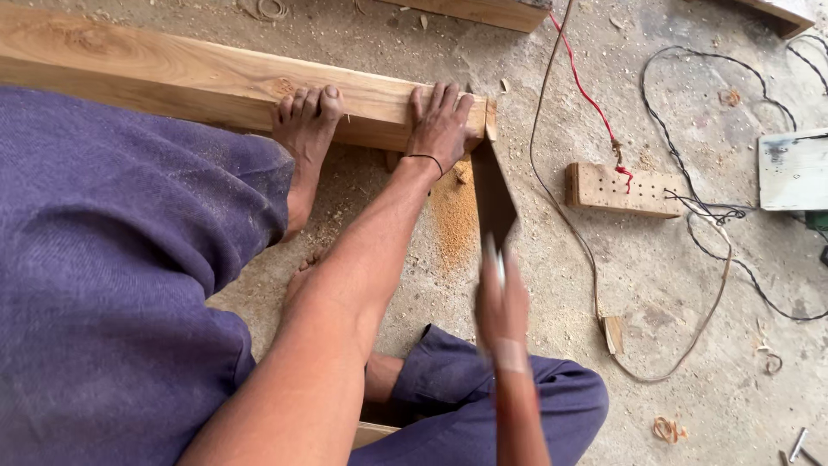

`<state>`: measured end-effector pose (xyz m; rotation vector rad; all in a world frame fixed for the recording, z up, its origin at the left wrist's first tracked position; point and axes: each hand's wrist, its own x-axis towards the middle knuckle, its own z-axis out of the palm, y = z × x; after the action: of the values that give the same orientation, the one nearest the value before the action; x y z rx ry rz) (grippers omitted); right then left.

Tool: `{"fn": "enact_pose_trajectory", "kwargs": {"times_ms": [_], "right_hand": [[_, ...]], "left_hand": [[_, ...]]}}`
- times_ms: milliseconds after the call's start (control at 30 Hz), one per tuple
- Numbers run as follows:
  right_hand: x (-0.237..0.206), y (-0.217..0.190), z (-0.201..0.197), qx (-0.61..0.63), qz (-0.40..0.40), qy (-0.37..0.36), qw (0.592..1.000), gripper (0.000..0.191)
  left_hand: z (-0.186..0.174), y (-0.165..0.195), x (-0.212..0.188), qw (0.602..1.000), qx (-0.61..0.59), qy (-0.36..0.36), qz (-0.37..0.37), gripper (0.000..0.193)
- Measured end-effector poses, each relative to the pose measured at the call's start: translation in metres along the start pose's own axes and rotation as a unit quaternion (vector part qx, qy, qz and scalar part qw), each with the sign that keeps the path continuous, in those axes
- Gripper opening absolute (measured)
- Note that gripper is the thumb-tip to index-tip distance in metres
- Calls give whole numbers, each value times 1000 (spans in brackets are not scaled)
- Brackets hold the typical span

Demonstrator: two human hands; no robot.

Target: The person sits on the floor and uses a hand saw to cut a wooden plank. They hold the plank steady with their left hand and foot while sawing with their right hand. The cut progresses steadily through the plank.

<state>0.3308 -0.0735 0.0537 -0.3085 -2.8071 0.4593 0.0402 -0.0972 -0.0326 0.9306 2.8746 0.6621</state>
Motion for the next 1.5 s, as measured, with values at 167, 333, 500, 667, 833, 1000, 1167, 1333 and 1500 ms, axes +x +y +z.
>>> {"fn": "enact_pose_trajectory", "kwargs": {"times_ms": [167, 333, 500, 667, 833, 1000, 1167, 1333, 1500], "right_hand": [[-139, 6, -39, 311, 468, -88, 822, 40], [-55, -19, -38, 14, -80, 72, 994, 55], [81, -30, 0, 397, 267, -22, 878, 39], [-23, -7, -10, 47, 13, -30, 998, 58], [-142, 3, -36, 334, 418, -53, 843, 45], [-44, -18, -35, 101, 103, 22, 989, 46], [71, -26, 5, 391, 341, -53, 853, 42], [-38, -2, -7, -35, -88, 78, 992, 37], [-149, -6, -46, 244, 395, -49, 885, 42]], "left_hand": [[-1, 4, 1, 999, -18, 31, 0, 52], [10, 7, 5, 999, -33, 33, -1, 55], [6, 0, 5, 999, -5, 42, -2, 63], [1, 1, 4, 998, -55, 16, -9, 49], [0, 6, -1, 999, -21, 30, -23, 52], [2, 6, -1, 999, -33, 18, -31, 57], [-2, 4, 4, 997, 33, 69, 5, 47], [-2, 4, 0, 999, -48, -10, -16, 52], [9, 1, 7, 998, 1, 64, -1, 55]]}}
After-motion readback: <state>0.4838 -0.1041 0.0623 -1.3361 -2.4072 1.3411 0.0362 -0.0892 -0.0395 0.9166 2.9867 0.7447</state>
